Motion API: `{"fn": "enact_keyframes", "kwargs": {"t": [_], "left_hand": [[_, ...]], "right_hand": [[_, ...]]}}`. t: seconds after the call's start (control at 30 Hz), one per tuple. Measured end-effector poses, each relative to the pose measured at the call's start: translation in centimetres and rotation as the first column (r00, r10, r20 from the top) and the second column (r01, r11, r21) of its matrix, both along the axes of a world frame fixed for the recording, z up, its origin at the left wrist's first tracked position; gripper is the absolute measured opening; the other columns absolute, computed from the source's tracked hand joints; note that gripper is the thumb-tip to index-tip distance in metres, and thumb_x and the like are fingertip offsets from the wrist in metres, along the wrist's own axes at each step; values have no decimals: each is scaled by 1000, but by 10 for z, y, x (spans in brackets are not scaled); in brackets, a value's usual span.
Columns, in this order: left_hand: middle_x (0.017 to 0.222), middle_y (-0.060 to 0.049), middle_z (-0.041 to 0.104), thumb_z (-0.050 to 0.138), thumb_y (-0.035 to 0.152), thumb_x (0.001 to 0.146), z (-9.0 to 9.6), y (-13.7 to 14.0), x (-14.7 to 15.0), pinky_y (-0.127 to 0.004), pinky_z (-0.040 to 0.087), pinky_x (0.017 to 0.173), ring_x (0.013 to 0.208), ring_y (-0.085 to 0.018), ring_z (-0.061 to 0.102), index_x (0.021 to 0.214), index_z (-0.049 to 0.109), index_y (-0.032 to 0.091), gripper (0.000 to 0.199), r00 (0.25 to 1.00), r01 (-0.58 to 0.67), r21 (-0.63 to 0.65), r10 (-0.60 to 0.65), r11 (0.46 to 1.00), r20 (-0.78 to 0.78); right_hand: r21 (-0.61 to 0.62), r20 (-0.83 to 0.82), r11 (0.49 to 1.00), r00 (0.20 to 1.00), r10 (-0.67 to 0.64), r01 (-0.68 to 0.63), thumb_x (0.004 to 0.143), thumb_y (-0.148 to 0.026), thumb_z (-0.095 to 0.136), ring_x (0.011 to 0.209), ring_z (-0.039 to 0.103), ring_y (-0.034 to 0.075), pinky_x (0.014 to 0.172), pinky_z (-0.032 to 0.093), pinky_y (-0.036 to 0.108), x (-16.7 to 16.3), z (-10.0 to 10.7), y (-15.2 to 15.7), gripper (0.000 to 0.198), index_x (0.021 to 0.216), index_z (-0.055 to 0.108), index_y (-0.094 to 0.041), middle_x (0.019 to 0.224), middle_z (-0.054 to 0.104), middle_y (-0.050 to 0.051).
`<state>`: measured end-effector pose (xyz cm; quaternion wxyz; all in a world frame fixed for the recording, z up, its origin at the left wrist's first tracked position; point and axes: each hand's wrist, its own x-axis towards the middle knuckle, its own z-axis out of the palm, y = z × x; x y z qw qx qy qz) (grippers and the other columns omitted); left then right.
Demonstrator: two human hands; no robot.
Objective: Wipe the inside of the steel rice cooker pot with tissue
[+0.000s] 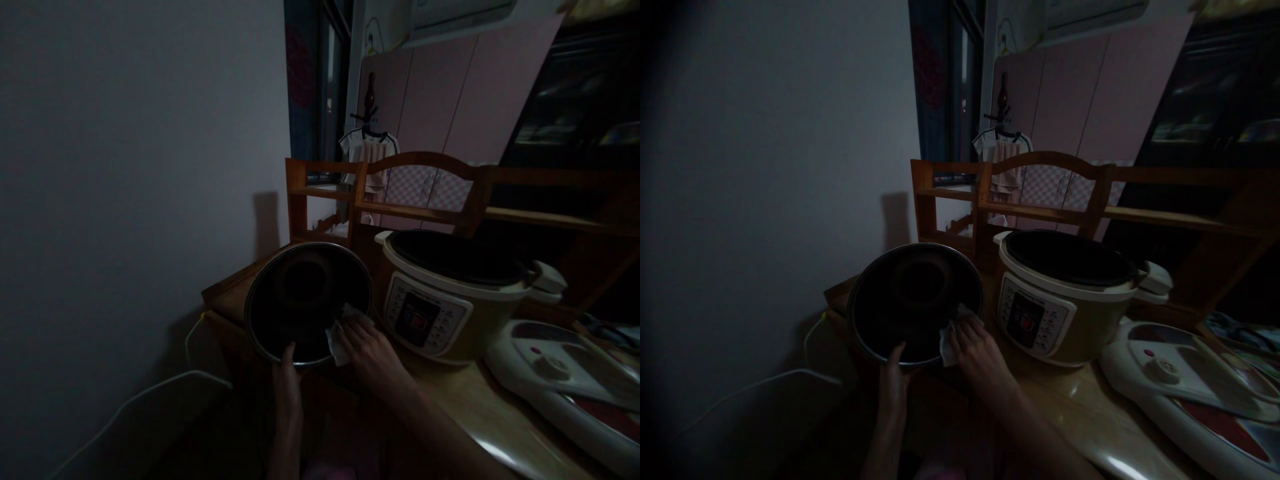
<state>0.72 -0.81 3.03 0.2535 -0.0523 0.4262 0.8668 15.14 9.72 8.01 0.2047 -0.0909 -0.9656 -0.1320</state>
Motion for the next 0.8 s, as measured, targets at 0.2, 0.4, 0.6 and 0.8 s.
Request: {"fn": "enact_keyframes", "kwargs": {"t": [0.2, 0.4, 0.6, 0.8], "left_hand": [[96, -2, 69, 74, 17, 71, 28, -36, -1, -30, 39, 100, 103, -21, 58, 85, 72, 22, 14, 947, -206, -249, 128, 946, -295], [95, -6, 69, 74, 15, 71, 41, -66, -16, -24, 45, 88, 111, -23, 58, 81, 71, 22, 13, 883, -310, -258, 176, 915, -435], [117, -15, 66, 57, 41, 85, 39, -63, -21, -41, 41, 97, 115, -32, 57, 109, 66, 18, 34, 780, -400, -460, 30, 793, -625], [118, -10, 63, 46, 53, 90, 36, -48, -14, -39, 41, 93, 110, -27, 58, 116, 57, 23, 41, 653, -452, -481, -88, 751, -752]], "right_hand": [[99, -2, 990, 995, 105, -104, 94, -9, 51, 130, 44, 25, 115, 32, 42, -6, -2, 11, 41, 135, 51, -8, 135, 54, 15], [144, 0, 975, 986, 169, -168, 95, -11, 51, 130, 45, 27, 107, 40, 43, -23, -26, -10, 46, 141, 43, -7, 140, 49, 16], [202, -73, 962, 977, 202, -184, 94, -14, 55, 124, 51, 28, 101, 45, 42, -28, -31, -14, 45, 137, 46, -5, 135, 54, 17], [31, -65, 984, 982, 179, -177, 91, -15, 59, 115, 57, 24, 97, 47, 37, -41, -20, -30, 43, 132, 49, -9, 125, 60, 15]]}}
